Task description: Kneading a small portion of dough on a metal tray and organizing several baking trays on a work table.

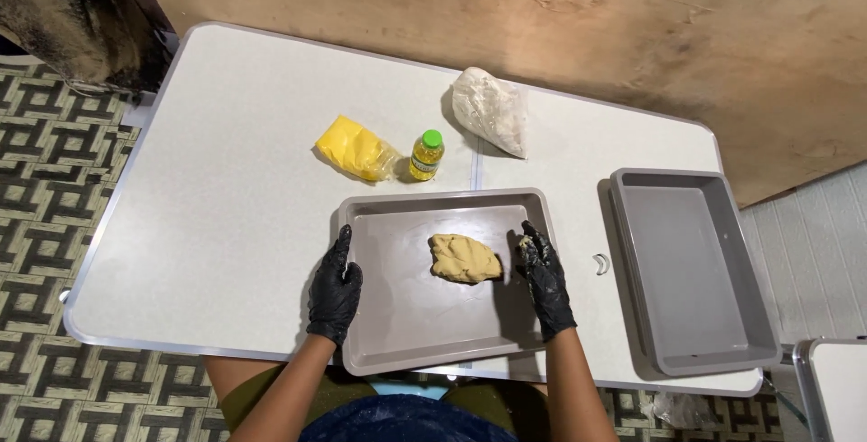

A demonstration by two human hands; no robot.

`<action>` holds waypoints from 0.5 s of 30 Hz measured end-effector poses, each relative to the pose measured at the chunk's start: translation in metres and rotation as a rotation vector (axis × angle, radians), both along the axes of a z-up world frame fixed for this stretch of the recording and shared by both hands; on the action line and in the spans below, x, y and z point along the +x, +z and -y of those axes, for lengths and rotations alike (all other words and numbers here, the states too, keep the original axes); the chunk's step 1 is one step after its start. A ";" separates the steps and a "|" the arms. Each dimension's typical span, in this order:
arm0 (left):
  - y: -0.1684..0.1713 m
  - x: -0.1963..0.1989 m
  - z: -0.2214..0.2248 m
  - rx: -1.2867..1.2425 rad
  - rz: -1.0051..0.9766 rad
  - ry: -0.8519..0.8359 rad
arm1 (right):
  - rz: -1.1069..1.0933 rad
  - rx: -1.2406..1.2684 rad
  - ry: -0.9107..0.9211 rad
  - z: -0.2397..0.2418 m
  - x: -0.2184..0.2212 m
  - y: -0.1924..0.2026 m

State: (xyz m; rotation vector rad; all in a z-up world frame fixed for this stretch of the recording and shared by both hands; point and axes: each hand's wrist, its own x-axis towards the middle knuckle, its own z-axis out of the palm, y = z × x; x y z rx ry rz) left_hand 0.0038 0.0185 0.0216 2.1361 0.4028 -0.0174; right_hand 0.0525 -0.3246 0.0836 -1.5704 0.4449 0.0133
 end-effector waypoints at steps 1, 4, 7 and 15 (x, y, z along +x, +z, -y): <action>0.000 -0.001 0.000 0.007 -0.004 0.006 | -0.018 0.075 -0.015 0.007 0.002 -0.013; -0.002 0.000 0.001 0.032 -0.014 0.005 | -0.017 -0.263 0.154 -0.003 0.014 -0.004; -0.006 0.001 -0.001 0.069 -0.020 -0.024 | -0.120 -0.783 0.391 -0.036 0.036 -0.026; -0.018 0.001 -0.002 0.114 -0.015 -0.040 | 0.089 -1.340 0.666 -0.123 0.004 -0.014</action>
